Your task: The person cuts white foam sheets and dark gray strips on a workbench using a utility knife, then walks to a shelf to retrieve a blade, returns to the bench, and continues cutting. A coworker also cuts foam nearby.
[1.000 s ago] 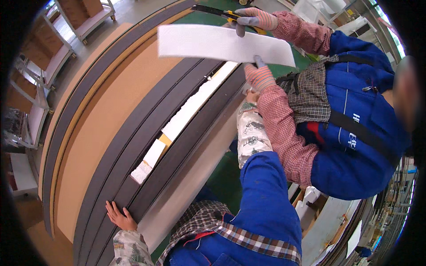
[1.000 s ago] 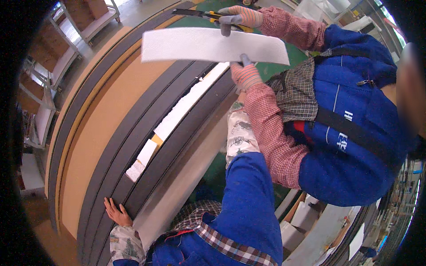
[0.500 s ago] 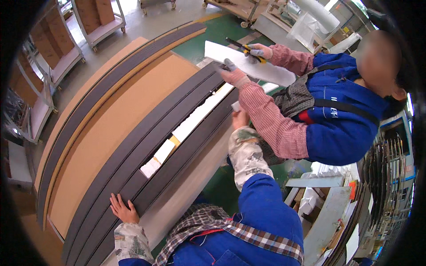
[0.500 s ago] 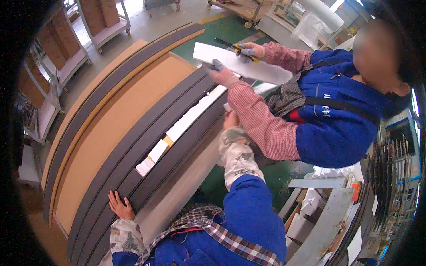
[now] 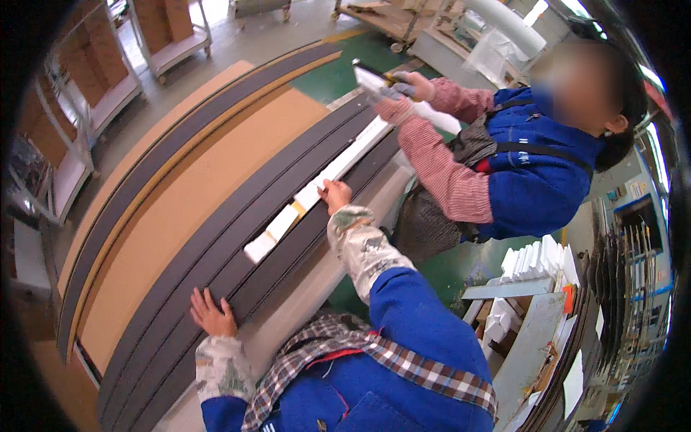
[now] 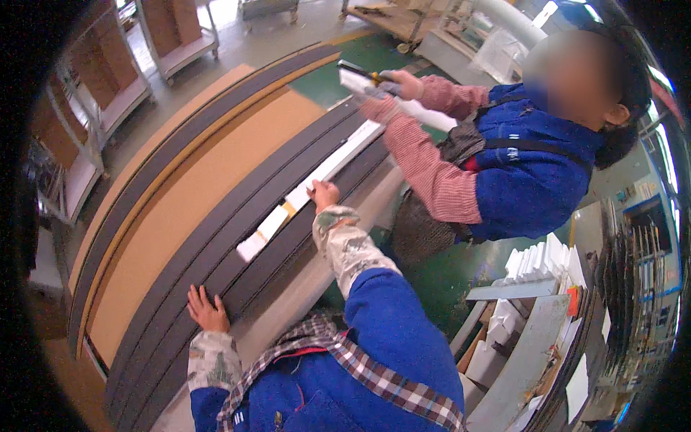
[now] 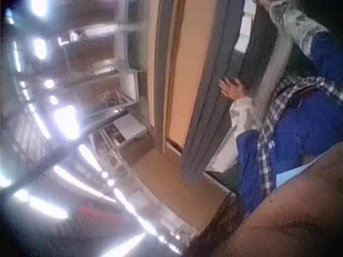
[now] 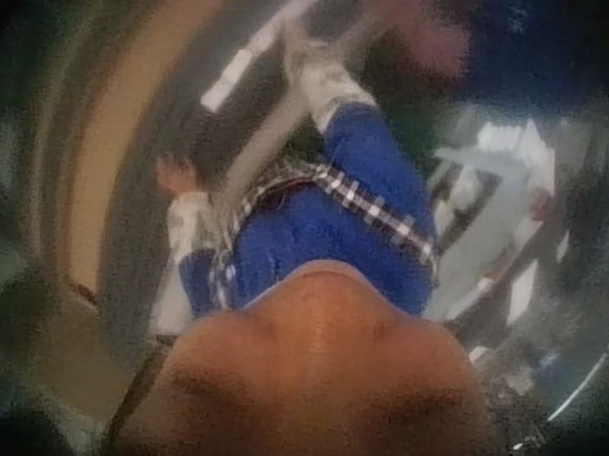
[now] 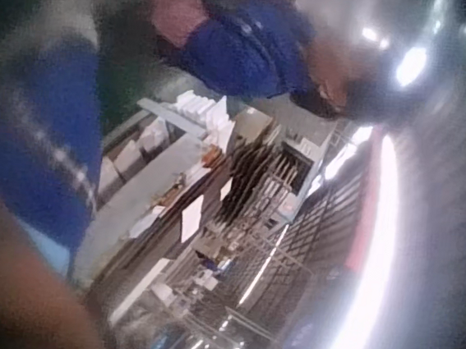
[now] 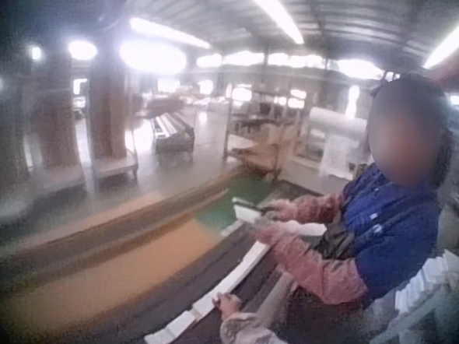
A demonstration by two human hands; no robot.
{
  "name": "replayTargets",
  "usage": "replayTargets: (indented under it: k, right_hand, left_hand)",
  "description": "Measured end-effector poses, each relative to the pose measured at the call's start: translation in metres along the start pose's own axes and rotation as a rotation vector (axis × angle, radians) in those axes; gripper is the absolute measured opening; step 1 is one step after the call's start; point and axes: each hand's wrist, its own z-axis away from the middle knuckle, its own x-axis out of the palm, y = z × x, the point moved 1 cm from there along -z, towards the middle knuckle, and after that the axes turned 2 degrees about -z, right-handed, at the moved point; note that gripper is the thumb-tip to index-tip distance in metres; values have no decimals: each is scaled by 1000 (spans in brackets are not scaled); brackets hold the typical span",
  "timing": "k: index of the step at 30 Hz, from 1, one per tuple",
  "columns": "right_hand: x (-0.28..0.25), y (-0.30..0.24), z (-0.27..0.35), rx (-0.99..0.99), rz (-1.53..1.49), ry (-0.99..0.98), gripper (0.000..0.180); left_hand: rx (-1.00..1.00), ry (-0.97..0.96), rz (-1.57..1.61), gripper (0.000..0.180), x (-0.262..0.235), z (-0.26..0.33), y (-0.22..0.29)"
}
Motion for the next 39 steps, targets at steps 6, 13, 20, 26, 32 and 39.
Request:
replayTargets:
  k: [6,13,20,26,32,39]
  right_hand:
    - [13,16,21,22,46,1,12]
    - [18,25,36,29,17,18,12]
    - [18,28,42,126,9,-8,12]
    - [20,24,54,154,55,-67,24]
    - [14,3,76,315,426,-163,42]
    - [-1,-17,102,343,630,-264,32]
  left_hand:
    - [-33,-35,-1,49,0,-1,1]
    - [-30,-20,20,50,2,-1,0]
    - [-22,2,42,51,0,0,-1]
    - [-38,-15,40,52,-1,0,0]
    - [-41,-26,41,51,-1,0,0]
    - [-45,-6,43,50,-2,3,0]
